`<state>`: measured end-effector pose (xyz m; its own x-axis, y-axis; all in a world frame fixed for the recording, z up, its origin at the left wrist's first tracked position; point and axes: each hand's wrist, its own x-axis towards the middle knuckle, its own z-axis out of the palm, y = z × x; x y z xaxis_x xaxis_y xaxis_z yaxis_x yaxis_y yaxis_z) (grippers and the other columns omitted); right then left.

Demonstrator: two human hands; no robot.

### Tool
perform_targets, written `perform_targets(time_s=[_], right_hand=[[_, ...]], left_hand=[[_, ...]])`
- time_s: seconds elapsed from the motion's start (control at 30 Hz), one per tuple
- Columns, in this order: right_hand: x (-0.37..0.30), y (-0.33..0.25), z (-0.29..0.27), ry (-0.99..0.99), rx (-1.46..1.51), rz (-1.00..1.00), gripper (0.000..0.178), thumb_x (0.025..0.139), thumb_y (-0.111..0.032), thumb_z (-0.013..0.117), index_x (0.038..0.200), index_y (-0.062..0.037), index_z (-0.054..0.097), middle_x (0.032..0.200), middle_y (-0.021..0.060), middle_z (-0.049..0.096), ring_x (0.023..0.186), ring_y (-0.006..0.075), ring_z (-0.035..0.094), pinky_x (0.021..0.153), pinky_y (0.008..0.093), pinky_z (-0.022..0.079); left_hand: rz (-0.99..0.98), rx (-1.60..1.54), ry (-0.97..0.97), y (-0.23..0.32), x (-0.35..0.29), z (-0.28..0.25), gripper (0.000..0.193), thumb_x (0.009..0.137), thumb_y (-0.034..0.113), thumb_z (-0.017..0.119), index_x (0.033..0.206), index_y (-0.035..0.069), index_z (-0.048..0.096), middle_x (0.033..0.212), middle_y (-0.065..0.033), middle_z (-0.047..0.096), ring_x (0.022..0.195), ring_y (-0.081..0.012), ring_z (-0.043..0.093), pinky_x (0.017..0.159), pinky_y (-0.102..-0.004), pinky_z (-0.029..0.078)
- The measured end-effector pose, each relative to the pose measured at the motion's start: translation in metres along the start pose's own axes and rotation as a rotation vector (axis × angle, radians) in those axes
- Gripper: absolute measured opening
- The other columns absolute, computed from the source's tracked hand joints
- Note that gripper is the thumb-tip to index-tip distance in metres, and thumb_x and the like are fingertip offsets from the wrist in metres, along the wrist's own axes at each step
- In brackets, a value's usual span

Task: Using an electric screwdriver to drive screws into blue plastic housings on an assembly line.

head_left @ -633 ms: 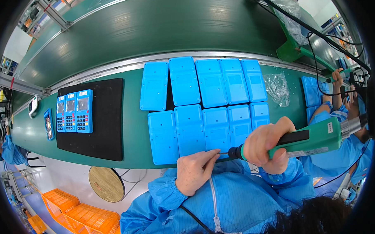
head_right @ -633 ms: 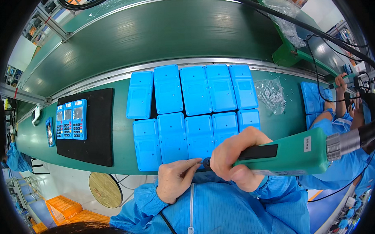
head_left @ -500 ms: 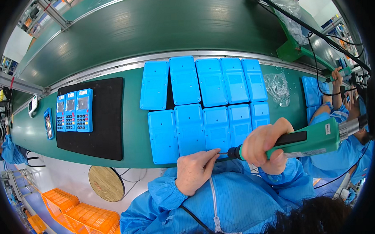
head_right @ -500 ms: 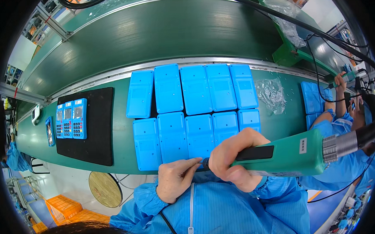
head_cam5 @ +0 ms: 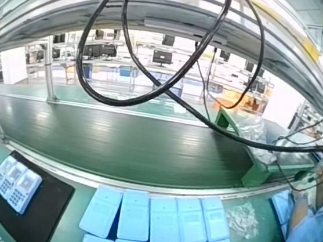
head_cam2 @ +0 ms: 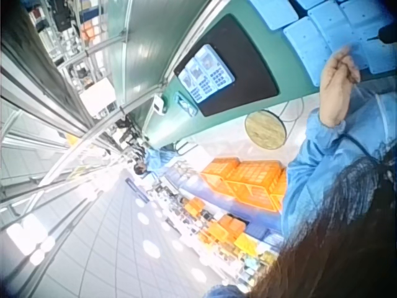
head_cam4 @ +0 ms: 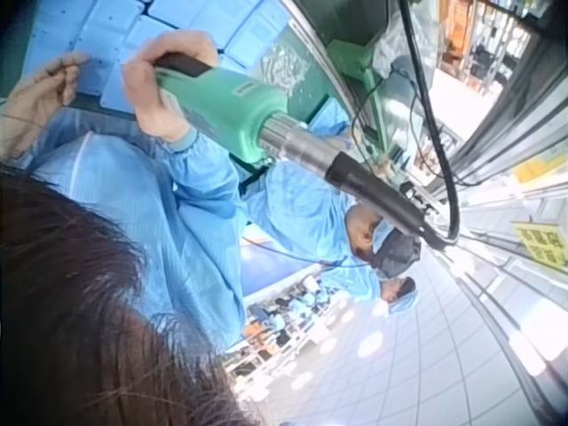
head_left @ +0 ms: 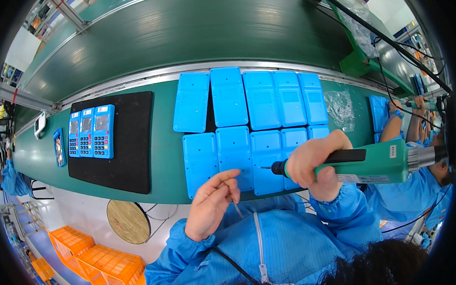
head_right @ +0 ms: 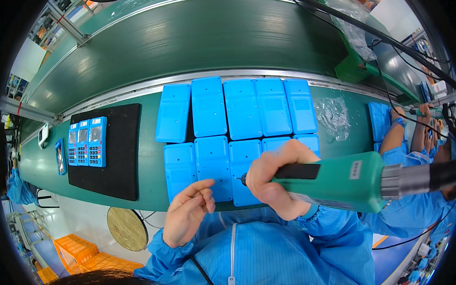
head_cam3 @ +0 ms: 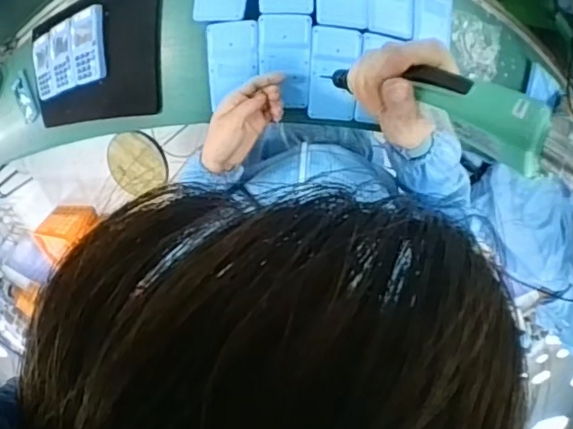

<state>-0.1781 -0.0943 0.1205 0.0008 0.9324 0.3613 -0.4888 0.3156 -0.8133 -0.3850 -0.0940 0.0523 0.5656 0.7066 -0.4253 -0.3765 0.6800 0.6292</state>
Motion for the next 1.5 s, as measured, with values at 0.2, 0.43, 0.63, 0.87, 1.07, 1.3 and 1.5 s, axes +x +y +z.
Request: perform_targets(time_s=[0.2,0.43,0.63,0.87,1.07,1.3,1.5], right_hand=[[0.005,0.013,0.0,-0.081,-0.103,-0.02,0.019,0.079,-0.004,0.058,0.086,0.0008,0.042,0.055,0.0068,0.048,0.046,0.0094,0.043,0.042,0.0252,0.036],[0.004,0.023,0.001,-0.095,-0.244,-0.063,0.021,0.078,-0.003,0.059,0.089,0.0005,0.042,0.055,0.0058,0.049,0.044,0.0079,0.043,0.039,0.0226,0.035],[0.002,0.023,0.003,-0.098,-0.427,0.029,0.022,0.074,-0.003,0.066,0.083,-0.002,0.046,0.057,0.0055,0.053,0.046,0.0076,0.049,0.038,0.0214,0.036],[0.002,0.029,0.007,-0.122,-0.494,0.071,0.021,0.071,-0.005,0.069,0.078,-0.0045,0.05,0.054,0.004,0.054,0.044,0.0083,0.05,0.037,0.0209,0.035],[0.003,0.031,0.012,-0.134,-0.492,0.033,0.019,0.069,-0.003,0.069,0.076,-0.0036,0.051,0.053,0.0046,0.053,0.042,0.0089,0.047,0.037,0.0205,0.034],[0.005,0.017,0.012,-0.109,-0.513,0.149,0.018,0.069,-0.005,0.069,0.076,-0.0033,0.052,0.059,0.006,0.055,0.046,0.0106,0.05,0.041,0.0229,0.037],[0.014,-0.005,0.035,0.047,0.062,-0.057,0.031,0.079,-0.021,0.063,0.087,-0.003,0.04,0.053,0.0036,0.044,0.042,0.0109,0.041,0.039,0.028,0.038]], left_hand=[[-0.053,-0.154,0.017,0.009,-0.01,-0.009,0.027,0.09,0.008,0.039,0.113,-0.005,0.044,0.091,-0.0108,0.058,0.078,-0.0159,0.059,0.069,-0.0261,0.049],[-0.088,-0.194,-0.004,0.003,-0.015,-0.024,0.015,0.089,0.014,0.046,0.089,0.0,0.052,0.073,-0.0118,0.061,0.057,-0.0164,0.06,0.051,-0.0243,0.05],[-0.014,-0.265,-0.136,-0.003,-0.015,-0.029,0.014,0.086,0.012,0.051,0.083,0.0,0.057,0.071,-0.0115,0.061,0.057,-0.016,0.059,0.049,-0.0241,0.048],[-0.057,-0.158,0.066,-0.002,-0.015,-0.012,0.017,0.085,0.014,0.053,0.092,-0.001,0.058,0.074,-0.0111,0.061,0.06,-0.0156,0.06,0.052,-0.0252,0.051],[-0.105,-0.18,0.062,-0.002,-0.016,-0.008,0.016,0.087,0.017,0.051,0.083,0.001,0.054,0.071,-0.0098,0.06,0.056,-0.0146,0.059,0.052,-0.0235,0.049],[-0.193,-0.235,-0.126,-0.015,-0.006,0.002,0.034,0.092,0.029,0.038,0.064,0.009,0.038,0.05,0.002,0.034,0.041,-0.0063,0.028,0.04,-0.0205,0.025],[-0.263,-0.271,-0.149,-0.018,0.004,0.01,0.033,0.093,0.03,0.036,0.068,0.01,0.039,0.055,0.003,0.029,0.047,-0.0067,0.024,0.044,-0.0207,0.022]])
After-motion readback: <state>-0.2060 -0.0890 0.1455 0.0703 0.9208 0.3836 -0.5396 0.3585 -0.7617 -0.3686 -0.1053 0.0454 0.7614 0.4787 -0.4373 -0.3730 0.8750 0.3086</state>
